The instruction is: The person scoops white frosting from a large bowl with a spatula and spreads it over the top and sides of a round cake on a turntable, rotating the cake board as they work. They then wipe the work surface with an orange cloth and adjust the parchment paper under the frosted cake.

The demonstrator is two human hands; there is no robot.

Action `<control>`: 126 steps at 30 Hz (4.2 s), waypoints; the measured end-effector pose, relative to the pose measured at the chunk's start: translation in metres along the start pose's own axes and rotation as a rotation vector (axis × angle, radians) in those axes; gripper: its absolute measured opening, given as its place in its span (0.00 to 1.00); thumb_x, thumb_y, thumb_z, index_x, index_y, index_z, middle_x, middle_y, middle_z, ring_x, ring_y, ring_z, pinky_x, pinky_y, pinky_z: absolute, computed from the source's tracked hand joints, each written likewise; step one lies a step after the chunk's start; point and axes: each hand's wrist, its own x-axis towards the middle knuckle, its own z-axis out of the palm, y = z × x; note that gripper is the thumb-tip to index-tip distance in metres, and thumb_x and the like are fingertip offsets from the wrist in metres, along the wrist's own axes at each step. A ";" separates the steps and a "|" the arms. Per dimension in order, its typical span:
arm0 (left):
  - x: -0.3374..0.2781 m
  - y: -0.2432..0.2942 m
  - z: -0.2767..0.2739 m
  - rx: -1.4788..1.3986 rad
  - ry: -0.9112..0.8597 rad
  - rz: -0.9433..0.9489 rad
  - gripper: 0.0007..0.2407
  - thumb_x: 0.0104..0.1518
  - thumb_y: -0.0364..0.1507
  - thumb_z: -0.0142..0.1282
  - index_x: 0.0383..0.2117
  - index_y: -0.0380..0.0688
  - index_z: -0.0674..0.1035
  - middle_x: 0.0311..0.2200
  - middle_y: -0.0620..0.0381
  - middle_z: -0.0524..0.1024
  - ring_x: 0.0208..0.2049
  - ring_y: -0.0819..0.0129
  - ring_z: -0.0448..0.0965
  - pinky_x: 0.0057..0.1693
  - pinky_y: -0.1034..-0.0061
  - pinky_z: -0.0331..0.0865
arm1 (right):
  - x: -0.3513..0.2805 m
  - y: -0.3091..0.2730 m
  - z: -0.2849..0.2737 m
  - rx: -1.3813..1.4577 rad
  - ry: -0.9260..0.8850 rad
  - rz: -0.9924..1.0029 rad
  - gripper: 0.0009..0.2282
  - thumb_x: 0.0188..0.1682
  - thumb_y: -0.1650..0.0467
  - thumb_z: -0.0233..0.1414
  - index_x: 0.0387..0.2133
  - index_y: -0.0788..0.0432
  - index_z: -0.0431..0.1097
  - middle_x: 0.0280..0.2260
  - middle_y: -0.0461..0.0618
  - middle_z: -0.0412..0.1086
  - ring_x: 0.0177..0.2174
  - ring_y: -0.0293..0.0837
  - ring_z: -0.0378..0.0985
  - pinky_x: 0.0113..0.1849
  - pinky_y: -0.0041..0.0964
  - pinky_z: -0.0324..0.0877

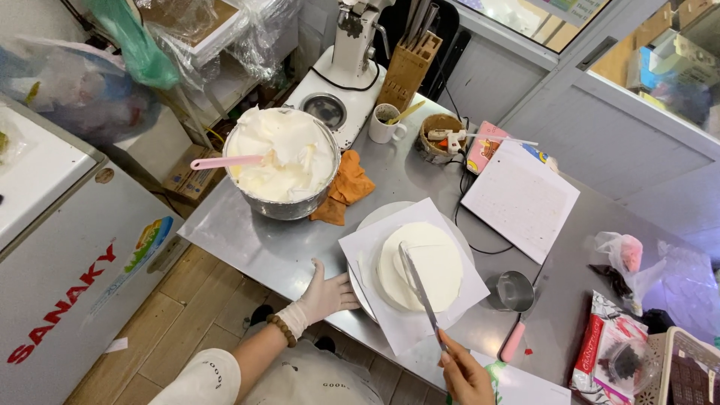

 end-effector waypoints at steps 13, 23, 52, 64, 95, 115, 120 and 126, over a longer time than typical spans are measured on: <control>-0.004 0.000 -0.003 -0.009 -0.018 0.007 0.56 0.41 0.72 0.11 0.70 0.39 0.56 0.65 0.41 0.64 0.64 0.46 0.65 0.69 0.54 0.55 | 0.000 -0.026 -0.011 -0.827 0.533 -0.371 0.19 0.49 0.70 0.56 0.55 0.44 0.73 0.34 0.51 0.76 0.30 0.42 0.81 0.35 0.35 0.73; 0.008 -0.031 -0.003 -0.078 0.012 -0.056 0.56 0.44 0.72 0.14 0.67 0.29 0.58 0.65 0.33 0.62 0.67 0.43 0.63 0.70 0.51 0.55 | -0.013 0.043 0.002 -0.347 0.246 -0.065 0.19 0.48 0.74 0.55 0.54 0.52 0.75 0.25 0.53 0.77 0.21 0.37 0.70 0.28 0.28 0.66; 0.001 0.025 0.008 -0.154 0.106 0.179 0.57 0.44 0.72 0.13 0.68 0.29 0.57 0.67 0.38 0.61 0.68 0.50 0.59 0.71 0.63 0.49 | 0.032 -0.024 -0.072 -0.263 -0.018 0.079 0.20 0.49 0.69 0.56 0.56 0.49 0.77 0.21 0.50 0.67 0.18 0.39 0.59 0.23 0.34 0.52; -0.003 -0.029 0.003 0.095 -0.182 -0.345 0.57 0.41 0.72 0.11 0.70 0.35 0.53 0.70 0.37 0.57 0.70 0.49 0.58 0.70 0.50 0.51 | -0.006 -0.004 -0.062 -0.380 0.344 0.028 0.18 0.50 0.70 0.55 0.56 0.47 0.74 0.28 0.50 0.76 0.23 0.34 0.64 0.29 0.30 0.64; 0.007 0.037 -0.005 -0.051 0.012 0.009 0.53 0.43 0.73 0.10 0.72 0.47 0.48 0.73 0.39 0.48 0.72 0.41 0.47 0.71 0.43 0.43 | -0.030 -0.016 0.002 -0.562 0.272 -0.100 0.19 0.48 0.67 0.56 0.55 0.42 0.73 0.20 0.46 0.62 0.20 0.36 0.60 0.26 0.31 0.62; -0.007 0.032 0.005 0.055 0.054 -0.072 0.54 0.42 0.72 0.09 0.71 0.45 0.50 0.71 0.43 0.52 0.71 0.48 0.53 0.70 0.52 0.46 | -0.001 -0.039 0.019 -0.495 0.214 -0.111 0.20 0.48 0.69 0.57 0.56 0.45 0.72 0.22 0.46 0.65 0.21 0.35 0.60 0.28 0.29 0.62; -0.002 0.030 -0.007 -0.053 0.021 -0.054 0.55 0.43 0.73 0.12 0.71 0.41 0.51 0.69 0.36 0.54 0.67 0.41 0.57 0.69 0.50 0.50 | -0.003 -0.024 0.013 -0.124 -0.042 -0.110 0.18 0.48 0.70 0.55 0.53 0.49 0.74 0.34 0.47 0.80 0.21 0.34 0.64 0.34 0.25 0.72; -0.002 -0.006 0.006 -0.009 0.036 -0.196 0.59 0.37 0.74 0.11 0.68 0.35 0.59 0.65 0.36 0.63 0.62 0.46 0.67 0.68 0.54 0.56 | 0.008 0.000 -0.020 -0.455 0.359 -0.205 0.18 0.50 0.70 0.54 0.55 0.48 0.72 0.35 0.50 0.79 0.30 0.29 0.77 0.38 0.24 0.68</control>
